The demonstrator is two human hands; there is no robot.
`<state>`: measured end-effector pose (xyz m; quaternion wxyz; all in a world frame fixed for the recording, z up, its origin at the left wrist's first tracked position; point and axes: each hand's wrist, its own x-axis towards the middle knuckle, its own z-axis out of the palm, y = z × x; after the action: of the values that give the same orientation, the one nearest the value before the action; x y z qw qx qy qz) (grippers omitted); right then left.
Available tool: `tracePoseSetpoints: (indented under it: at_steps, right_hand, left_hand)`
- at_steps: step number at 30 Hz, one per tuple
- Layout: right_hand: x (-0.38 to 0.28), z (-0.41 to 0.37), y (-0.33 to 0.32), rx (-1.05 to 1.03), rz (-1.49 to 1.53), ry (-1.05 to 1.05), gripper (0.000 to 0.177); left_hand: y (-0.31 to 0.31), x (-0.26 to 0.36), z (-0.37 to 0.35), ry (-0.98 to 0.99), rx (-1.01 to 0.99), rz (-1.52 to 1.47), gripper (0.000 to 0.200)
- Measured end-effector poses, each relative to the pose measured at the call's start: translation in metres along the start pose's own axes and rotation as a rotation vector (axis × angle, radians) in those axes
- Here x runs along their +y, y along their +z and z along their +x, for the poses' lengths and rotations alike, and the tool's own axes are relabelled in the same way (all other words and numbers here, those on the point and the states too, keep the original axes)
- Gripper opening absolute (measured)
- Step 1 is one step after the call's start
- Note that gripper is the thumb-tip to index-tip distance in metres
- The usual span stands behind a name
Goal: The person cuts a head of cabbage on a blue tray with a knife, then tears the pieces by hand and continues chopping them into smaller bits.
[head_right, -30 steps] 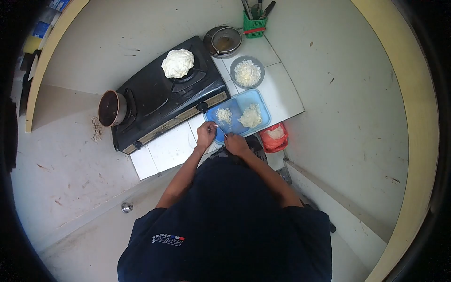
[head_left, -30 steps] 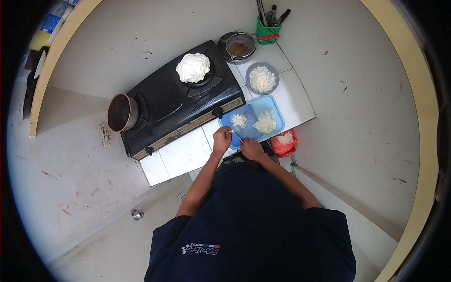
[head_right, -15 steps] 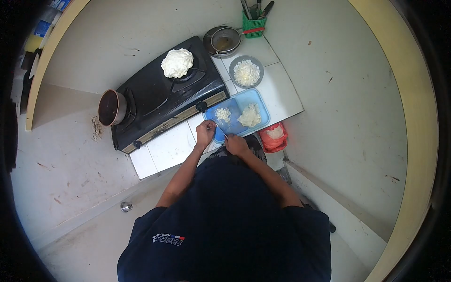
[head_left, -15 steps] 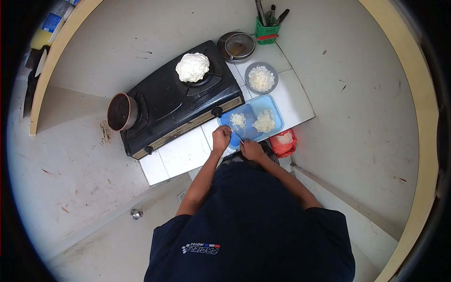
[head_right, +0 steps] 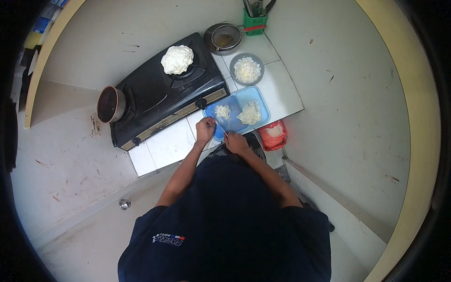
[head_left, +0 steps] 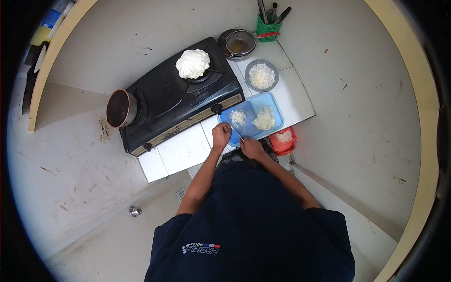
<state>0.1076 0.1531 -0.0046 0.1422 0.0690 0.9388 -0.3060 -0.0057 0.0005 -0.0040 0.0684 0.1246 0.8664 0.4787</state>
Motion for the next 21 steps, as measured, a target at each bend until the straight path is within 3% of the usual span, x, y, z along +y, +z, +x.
tracePoseSetpoints:
  at_steps: [6, 8, 15, 21]
  right_hand:
    - [0.001, 0.003, 0.005, 0.01, -0.021, -0.027, 0.042]
    - [0.0, 0.01, 0.011, 0.114, 0.019, -0.056, 0.04]
    - [0.005, 0.004, 0.007, 0.05, -0.003, -0.056, 0.041]
    - [0.003, 0.015, 0.011, 0.125, 0.037, -0.113, 0.039]
  left_hand:
    - [0.001, -0.003, 0.001, 0.016, -0.002, 0.036, 0.006]
    - [0.0, -0.002, 0.001, 0.001, -0.014, 0.013, 0.006]
    - [0.002, -0.003, 0.0, -0.047, -0.014, 0.014, 0.006]
    - [0.002, -0.006, 0.001, 0.007, -0.012, 0.005, 0.006]
